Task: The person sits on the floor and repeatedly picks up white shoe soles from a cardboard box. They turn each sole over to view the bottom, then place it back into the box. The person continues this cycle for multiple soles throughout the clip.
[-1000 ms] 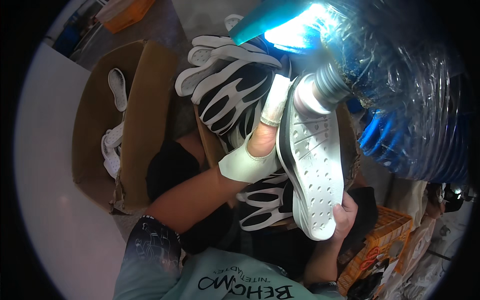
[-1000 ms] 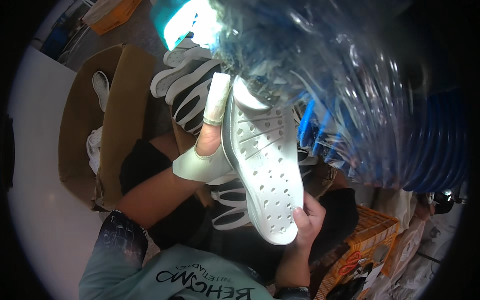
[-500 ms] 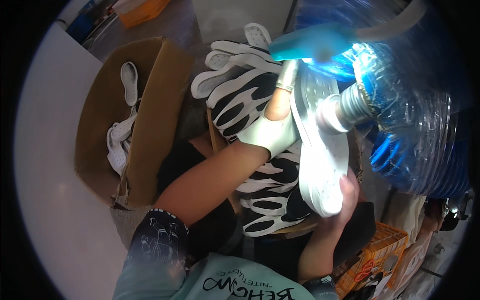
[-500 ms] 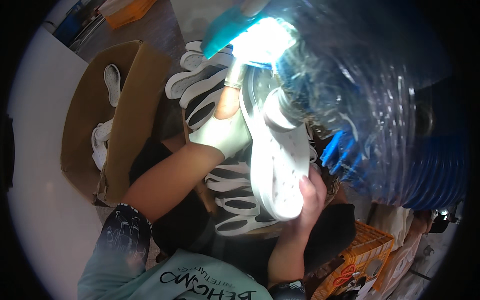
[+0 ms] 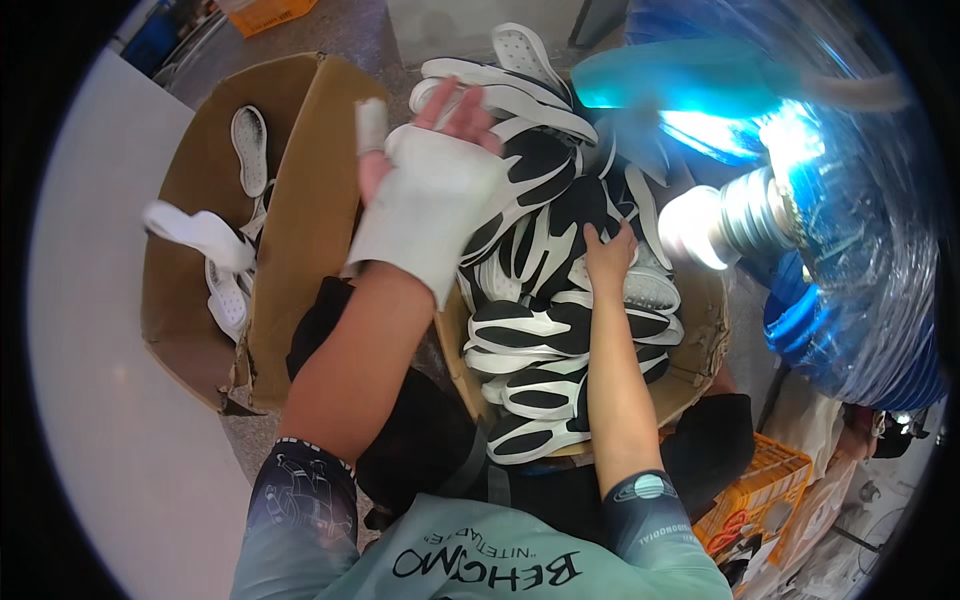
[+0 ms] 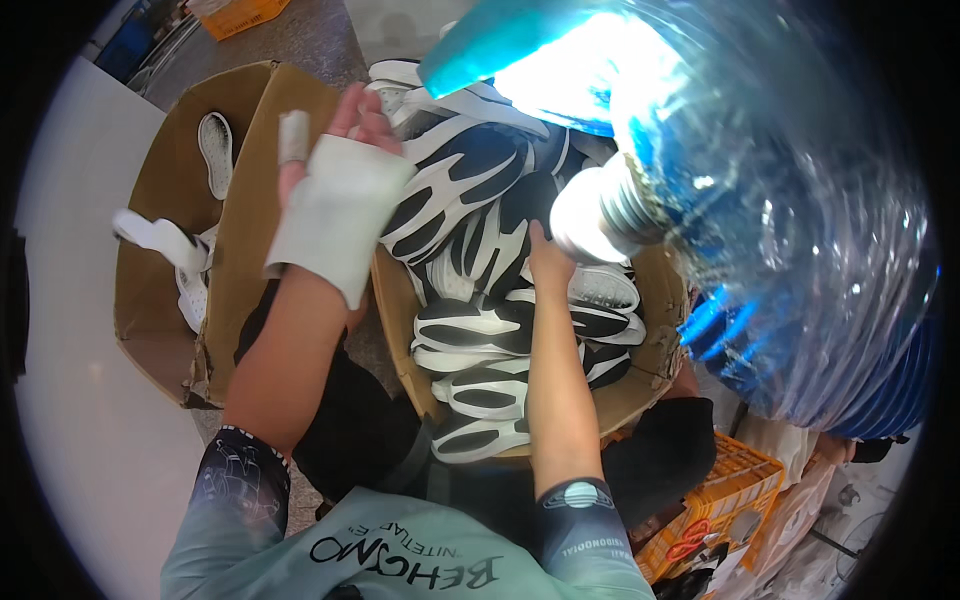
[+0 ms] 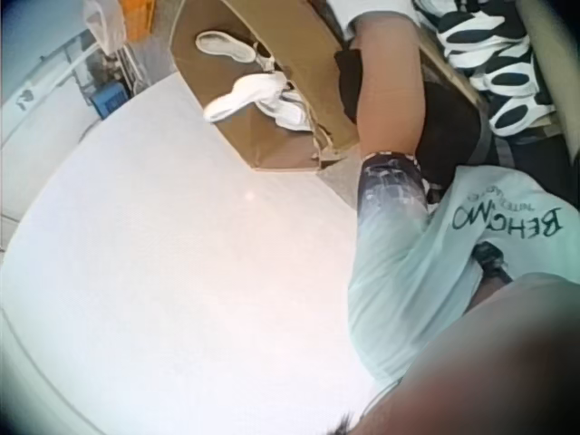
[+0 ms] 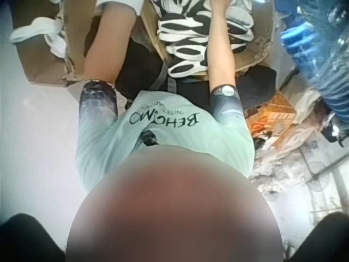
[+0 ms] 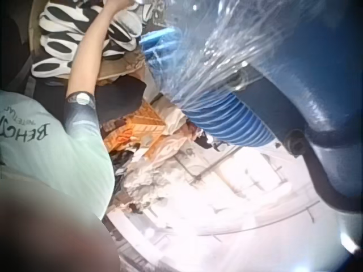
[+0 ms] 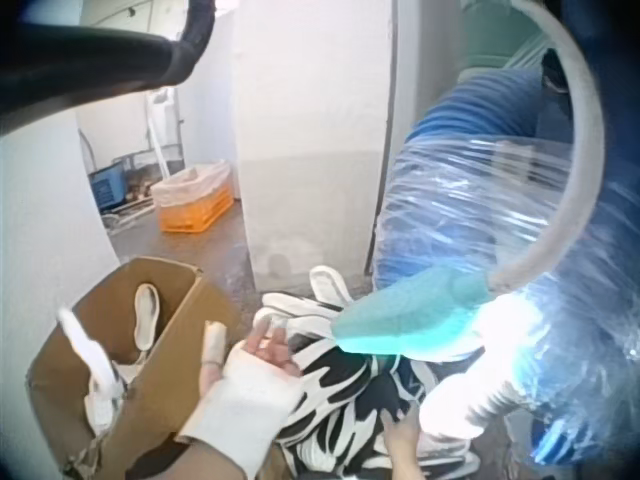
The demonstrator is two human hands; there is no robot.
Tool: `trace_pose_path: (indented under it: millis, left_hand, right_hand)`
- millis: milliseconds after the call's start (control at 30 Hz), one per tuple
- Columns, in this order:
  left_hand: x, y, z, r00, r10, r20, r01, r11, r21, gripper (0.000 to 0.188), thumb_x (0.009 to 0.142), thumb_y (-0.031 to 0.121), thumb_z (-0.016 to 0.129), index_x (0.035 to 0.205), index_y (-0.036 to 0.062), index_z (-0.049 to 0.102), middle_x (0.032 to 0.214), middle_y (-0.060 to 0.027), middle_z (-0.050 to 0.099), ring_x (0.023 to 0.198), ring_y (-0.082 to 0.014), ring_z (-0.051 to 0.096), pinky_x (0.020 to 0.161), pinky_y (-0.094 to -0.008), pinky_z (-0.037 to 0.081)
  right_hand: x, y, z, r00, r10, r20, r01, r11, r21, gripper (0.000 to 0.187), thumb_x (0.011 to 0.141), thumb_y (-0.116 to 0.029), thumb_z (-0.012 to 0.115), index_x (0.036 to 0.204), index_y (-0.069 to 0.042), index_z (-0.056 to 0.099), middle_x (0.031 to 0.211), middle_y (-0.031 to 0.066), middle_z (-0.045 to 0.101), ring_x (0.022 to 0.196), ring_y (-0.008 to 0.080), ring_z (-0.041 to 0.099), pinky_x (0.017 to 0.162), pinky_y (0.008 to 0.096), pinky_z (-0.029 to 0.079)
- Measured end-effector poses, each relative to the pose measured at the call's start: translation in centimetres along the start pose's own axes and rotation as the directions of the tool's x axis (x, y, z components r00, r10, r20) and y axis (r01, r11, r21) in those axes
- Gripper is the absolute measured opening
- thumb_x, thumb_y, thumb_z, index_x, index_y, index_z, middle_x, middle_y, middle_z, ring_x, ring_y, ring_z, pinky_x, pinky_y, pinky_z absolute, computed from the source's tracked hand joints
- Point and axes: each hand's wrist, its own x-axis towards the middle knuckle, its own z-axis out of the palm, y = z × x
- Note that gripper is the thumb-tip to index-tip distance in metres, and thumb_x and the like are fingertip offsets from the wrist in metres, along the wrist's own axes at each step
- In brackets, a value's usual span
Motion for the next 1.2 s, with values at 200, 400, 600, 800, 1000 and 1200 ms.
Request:
trace_pose_path:
  millis: [200,400,600,800,1000,1200]
  left_hand:
    - [0.9,-3.9,-4.2,0.94,-0.232,-0.251,0.309,0.89,0.335,0.063,0.098,0.051,0.052,0.128,-0.0046,0.054,0.113,-0.0259,0.067,0.088,-0.0363,0.069,0.078,-0.048,0.058]
    - [0.4,-9.4,-10.6,0.996,-0.066,0.057,-0.053,0.057,0.997,0.042,0.092,0.028,0.068,0.112,-0.008,0.06,0.091,-0.0108,0.068,0.09,-0.0139,0.061,0.086,-0.0275,0.048]
    - [-1.0,-8.2,-8.6,0.981,-0.195,-0.021,0.133,0.58,0.803,0.03,0.093,0.008,0.06,0.118,-0.0073,0.063,0.103,-0.0118,0.071,0.088,-0.0166,0.069,0.077,-0.0284,0.055]
    - [-2.2,-9.9,-6.9,0.882,-0.426,-0.204,0.471,0.762,0.445,0.038,0.097,0.023,0.059,0.124,-0.0031,0.059,0.111,-0.0131,0.07,0.097,-0.0217,0.07,0.089,-0.0343,0.057]
    - [-2.9,-11.0,-4.7,0.809,-0.587,0.026,0.587,0.809,0.021,0.053,0.097,0.037,0.058,0.134,-0.0012,0.055,0.126,-0.0188,0.065,0.113,-0.0295,0.066,0.1,-0.0434,0.053]
    - [-3.6,-12.1,-1.2,0.768,-0.627,0.127,0.63,0.706,-0.325,0.067,0.097,0.05,0.055,0.143,0.002,0.047,0.137,-0.0193,0.058,0.122,-0.0338,0.06,0.108,-0.0503,0.045]
  right_hand:
    - [0.5,2.4,4.1,0.992,0.128,0.012,-0.128,0.991,-0.046,0.072,0.074,-0.027,0.08,0.128,0.011,0.051,0.124,0.0335,0.055,0.118,0.0453,0.054,0.103,0.047,0.044]
    - [-5.5,-4.4,-1.6,0.938,-0.314,-0.149,0.333,0.934,0.13,0.041,0.072,-0.013,0.079,0.107,-0.001,0.061,0.098,0.0147,0.062,0.087,0.0329,0.062,0.08,0.0405,0.049]
    - [-11.8,-6.4,-14.0,0.748,-0.664,-0.025,0.66,0.747,-0.077,0.047,0.074,-0.015,0.077,0.119,-0.005,0.065,0.125,0.0162,0.056,0.115,0.0387,0.053,0.102,0.0472,0.04]
    - [-17.5,-5.6,-20.0,0.891,-0.238,0.387,-0.243,0.47,0.849,0.065,0.091,-0.01,0.067,0.144,0.013,0.038,0.137,0.0218,0.053,0.123,0.0232,0.055,0.106,0.0353,0.043]
    - [-20.8,-7.0,-20.8,0.941,-0.165,0.296,-0.127,0.64,0.758,0.052,0.088,0.008,0.061,0.138,0.014,0.048,0.131,0.0216,0.058,0.116,0.023,0.061,0.1,0.0335,0.049]
    - [-20.0,-7.5,-23.0,0.946,-0.16,0.282,-0.151,0.554,0.819,0.05,0.088,0.006,0.058,0.135,0.018,0.048,0.127,0.0233,0.061,0.112,0.0239,0.064,0.098,0.0327,0.05]
